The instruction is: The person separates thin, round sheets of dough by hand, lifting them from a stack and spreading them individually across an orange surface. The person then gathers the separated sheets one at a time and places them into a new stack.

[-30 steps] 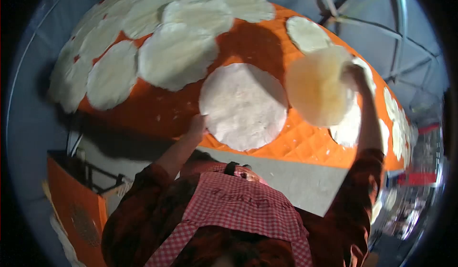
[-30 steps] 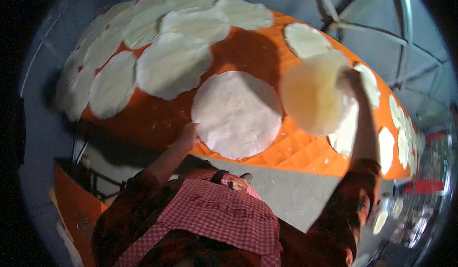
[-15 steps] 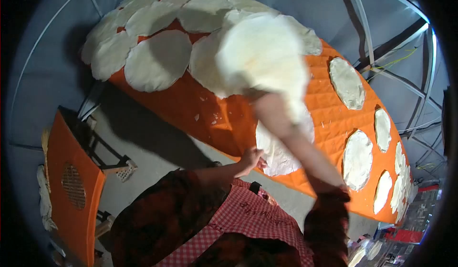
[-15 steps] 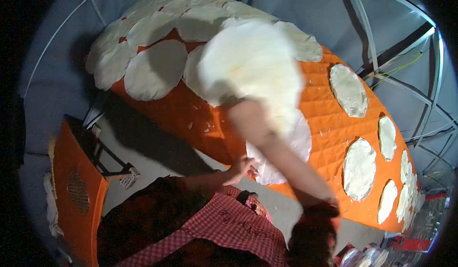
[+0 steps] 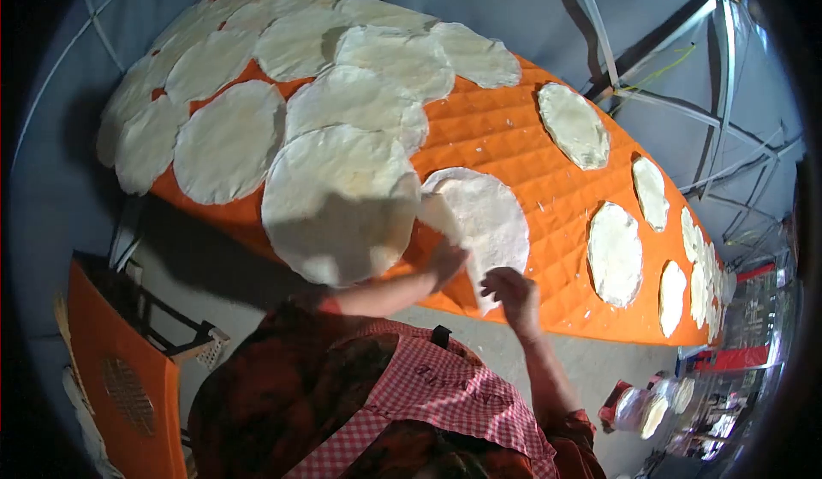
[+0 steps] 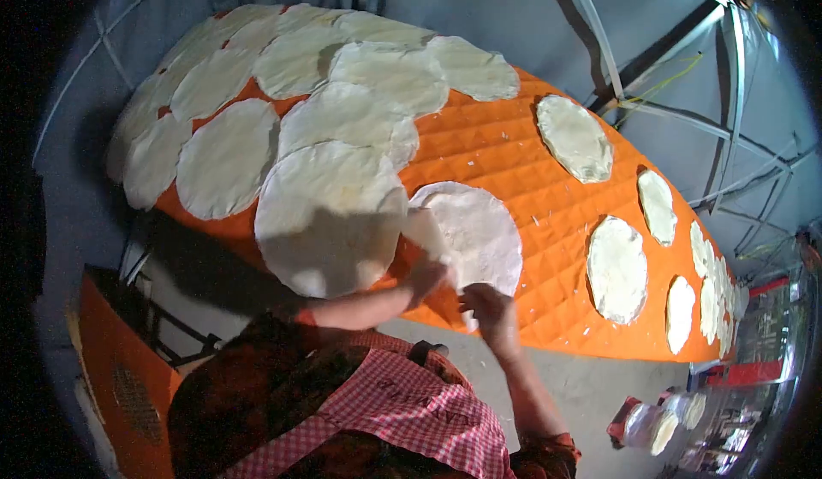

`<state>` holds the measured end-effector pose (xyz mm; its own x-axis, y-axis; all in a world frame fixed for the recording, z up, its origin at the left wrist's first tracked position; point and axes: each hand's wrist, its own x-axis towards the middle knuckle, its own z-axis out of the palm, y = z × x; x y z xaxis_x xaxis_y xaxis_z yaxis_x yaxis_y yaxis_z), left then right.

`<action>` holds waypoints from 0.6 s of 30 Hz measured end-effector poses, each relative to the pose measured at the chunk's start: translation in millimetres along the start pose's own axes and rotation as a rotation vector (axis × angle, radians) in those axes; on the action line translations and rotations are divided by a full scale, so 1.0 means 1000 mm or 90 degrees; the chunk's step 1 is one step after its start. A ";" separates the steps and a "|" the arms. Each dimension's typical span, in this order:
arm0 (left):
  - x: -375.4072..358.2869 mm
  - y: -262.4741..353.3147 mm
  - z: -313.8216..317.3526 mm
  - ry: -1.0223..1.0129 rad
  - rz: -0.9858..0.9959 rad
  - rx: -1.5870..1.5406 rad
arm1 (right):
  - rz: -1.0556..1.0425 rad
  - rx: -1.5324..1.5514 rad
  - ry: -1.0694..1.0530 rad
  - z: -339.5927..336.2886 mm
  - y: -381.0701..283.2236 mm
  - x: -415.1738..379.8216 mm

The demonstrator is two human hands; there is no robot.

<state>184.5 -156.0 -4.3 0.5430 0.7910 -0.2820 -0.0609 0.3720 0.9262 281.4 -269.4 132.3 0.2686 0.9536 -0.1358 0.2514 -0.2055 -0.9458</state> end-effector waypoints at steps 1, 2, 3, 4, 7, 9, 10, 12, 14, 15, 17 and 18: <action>0.014 0.055 0.001 -0.059 -0.052 0.146 | 0.051 -0.008 0.062 -0.019 0.013 -0.003; 0.044 0.082 0.015 -0.049 -0.065 0.194 | 0.070 -0.002 0.113 -0.033 0.011 -0.009; 0.065 0.104 0.033 0.087 0.075 0.103 | 0.079 -0.013 0.149 -0.045 0.017 -0.014; 0.088 0.144 0.039 0.037 0.076 0.057 | 0.088 -0.022 0.183 -0.056 0.023 -0.020; 0.115 0.257 0.041 -0.027 0.169 -0.135 | 0.106 -0.097 0.243 -0.083 0.037 -0.050; 0.122 0.298 0.018 -0.083 0.258 -0.237 | 0.145 -0.046 0.267 -0.098 0.057 -0.077; 0.129 0.309 -0.003 -0.067 0.268 -0.228 | 0.163 -0.017 0.282 -0.105 0.069 -0.090; 0.129 0.312 -0.040 -0.024 0.252 -0.255 | 0.228 0.017 0.321 -0.120 0.109 -0.110; 0.163 0.283 -0.087 -0.004 0.187 -0.299 | 0.256 0.055 0.354 -0.131 0.152 -0.132; 0.169 0.260 -0.102 0.043 0.149 -0.294 | 0.266 0.072 0.350 -0.137 0.172 -0.140; 0.191 0.197 -0.146 0.126 0.071 -0.291 | 0.275 0.089 0.321 -0.153 0.197 -0.147; 0.203 0.153 -0.177 0.082 0.012 -0.299 | 0.277 0.086 0.304 -0.162 0.201 -0.147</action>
<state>136.9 147.8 35.8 0.4313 0.8426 -0.3226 -0.4577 0.5125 0.7265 443.3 -487.0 9.8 0.7101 0.5813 -0.3973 -0.0840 -0.4903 -0.8675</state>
